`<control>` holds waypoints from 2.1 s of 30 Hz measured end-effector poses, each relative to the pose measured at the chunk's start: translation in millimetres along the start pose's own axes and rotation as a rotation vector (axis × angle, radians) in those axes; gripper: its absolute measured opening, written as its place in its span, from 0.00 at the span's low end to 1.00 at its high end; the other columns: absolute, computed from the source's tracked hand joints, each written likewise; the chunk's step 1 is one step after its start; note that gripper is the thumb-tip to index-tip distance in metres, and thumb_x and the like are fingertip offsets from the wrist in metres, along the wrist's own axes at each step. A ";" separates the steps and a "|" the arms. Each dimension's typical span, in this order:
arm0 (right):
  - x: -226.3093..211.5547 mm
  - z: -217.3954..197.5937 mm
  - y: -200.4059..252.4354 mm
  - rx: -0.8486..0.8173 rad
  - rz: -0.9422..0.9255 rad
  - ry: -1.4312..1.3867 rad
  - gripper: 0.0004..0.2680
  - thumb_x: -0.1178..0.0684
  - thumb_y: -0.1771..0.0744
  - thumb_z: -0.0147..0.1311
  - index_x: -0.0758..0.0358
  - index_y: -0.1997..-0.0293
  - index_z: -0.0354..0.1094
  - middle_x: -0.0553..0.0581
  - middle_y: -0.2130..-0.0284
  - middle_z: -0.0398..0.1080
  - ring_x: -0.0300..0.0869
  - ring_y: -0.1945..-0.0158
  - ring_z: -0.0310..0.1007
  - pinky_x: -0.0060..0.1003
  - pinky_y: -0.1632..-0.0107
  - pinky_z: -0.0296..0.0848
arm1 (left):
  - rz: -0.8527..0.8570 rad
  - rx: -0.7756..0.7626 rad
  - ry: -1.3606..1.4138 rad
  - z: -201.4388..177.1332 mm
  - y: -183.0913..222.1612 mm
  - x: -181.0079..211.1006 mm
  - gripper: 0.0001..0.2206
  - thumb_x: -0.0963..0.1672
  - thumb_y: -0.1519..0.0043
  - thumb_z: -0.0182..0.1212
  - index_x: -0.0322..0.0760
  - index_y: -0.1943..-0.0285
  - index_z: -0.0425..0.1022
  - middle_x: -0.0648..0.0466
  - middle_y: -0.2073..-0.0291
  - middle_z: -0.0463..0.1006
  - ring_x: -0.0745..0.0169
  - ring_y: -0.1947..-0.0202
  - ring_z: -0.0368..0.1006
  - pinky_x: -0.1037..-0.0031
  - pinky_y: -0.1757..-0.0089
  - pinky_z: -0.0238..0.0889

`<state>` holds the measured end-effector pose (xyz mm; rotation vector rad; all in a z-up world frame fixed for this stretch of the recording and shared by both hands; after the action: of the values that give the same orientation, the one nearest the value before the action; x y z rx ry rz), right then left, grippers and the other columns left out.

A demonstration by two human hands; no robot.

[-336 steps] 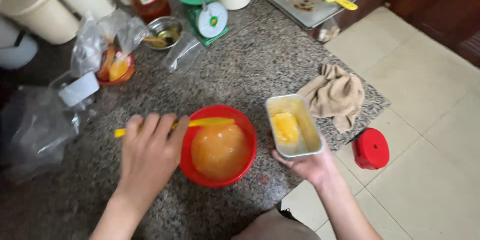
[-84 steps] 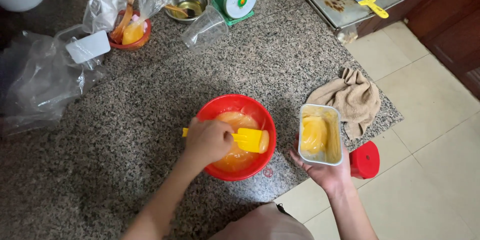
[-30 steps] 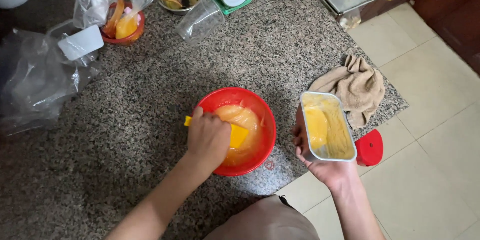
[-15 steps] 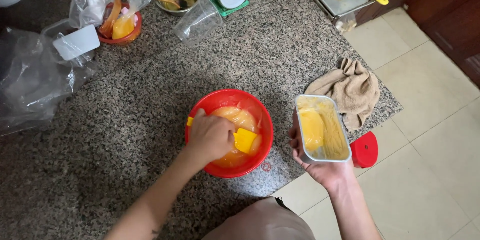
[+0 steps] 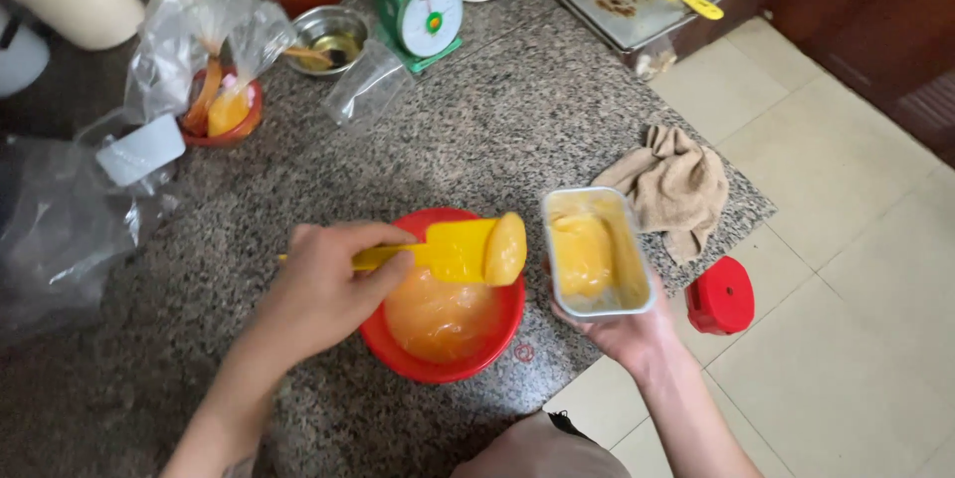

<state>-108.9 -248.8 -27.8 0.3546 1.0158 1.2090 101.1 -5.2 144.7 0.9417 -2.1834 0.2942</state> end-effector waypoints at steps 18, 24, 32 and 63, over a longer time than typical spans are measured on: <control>-5.1 -16.7 -33.2 -0.224 0.063 -0.276 0.22 0.33 0.26 0.47 0.62 0.33 0.71 0.75 0.45 0.77 0.66 0.50 0.82 0.61 0.50 0.85 | 0.914 0.578 -1.023 38.5 65.4 63.5 0.13 0.44 0.20 0.51 0.50 0.36 0.83 0.62 0.43 0.85 0.62 0.48 0.79 0.67 0.56 0.53; 3.2 -6.8 -38.1 -0.322 0.130 -0.317 0.23 0.34 0.27 0.49 0.61 0.31 0.72 0.76 0.43 0.77 0.66 0.50 0.82 0.60 0.50 0.85 | 0.954 0.561 -1.025 16.7 73.2 62.9 0.14 0.43 0.21 0.50 0.50 0.38 0.85 0.60 0.45 0.86 0.60 0.50 0.79 0.69 0.62 0.53; 22.3 -4.8 -38.1 -0.413 0.260 -0.334 0.24 0.34 0.28 0.51 0.61 0.29 0.72 0.77 0.42 0.76 0.67 0.49 0.80 0.58 0.48 0.85 | 0.711 0.679 -0.873 -26.5 69.6 42.6 0.09 0.42 0.24 0.65 0.52 0.43 0.90 0.60 0.48 0.89 0.54 0.52 0.78 0.57 0.46 0.50; 21.3 -16.2 -5.4 0.090 0.096 -0.052 0.22 0.31 0.24 0.44 0.61 0.39 0.70 0.65 0.53 0.79 0.55 0.58 0.85 0.57 0.52 0.88 | 0.125 -0.252 -0.536 165.3 -14.7 -82.5 0.09 0.46 0.37 0.65 0.43 0.59 0.91 0.48 0.64 0.88 0.40 0.59 0.84 0.56 0.49 0.59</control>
<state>-118.5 -236.2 -50.1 0.5078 1.0196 1.2366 61.7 -47.3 -31.3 0.8044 -2.6910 -0.2010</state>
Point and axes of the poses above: each hand's wrist, its own y-axis away from the middle knuckle, its own z-axis out of the palm, x = y × z, the point moved 8 cm from there along -y, towards the middle knuckle
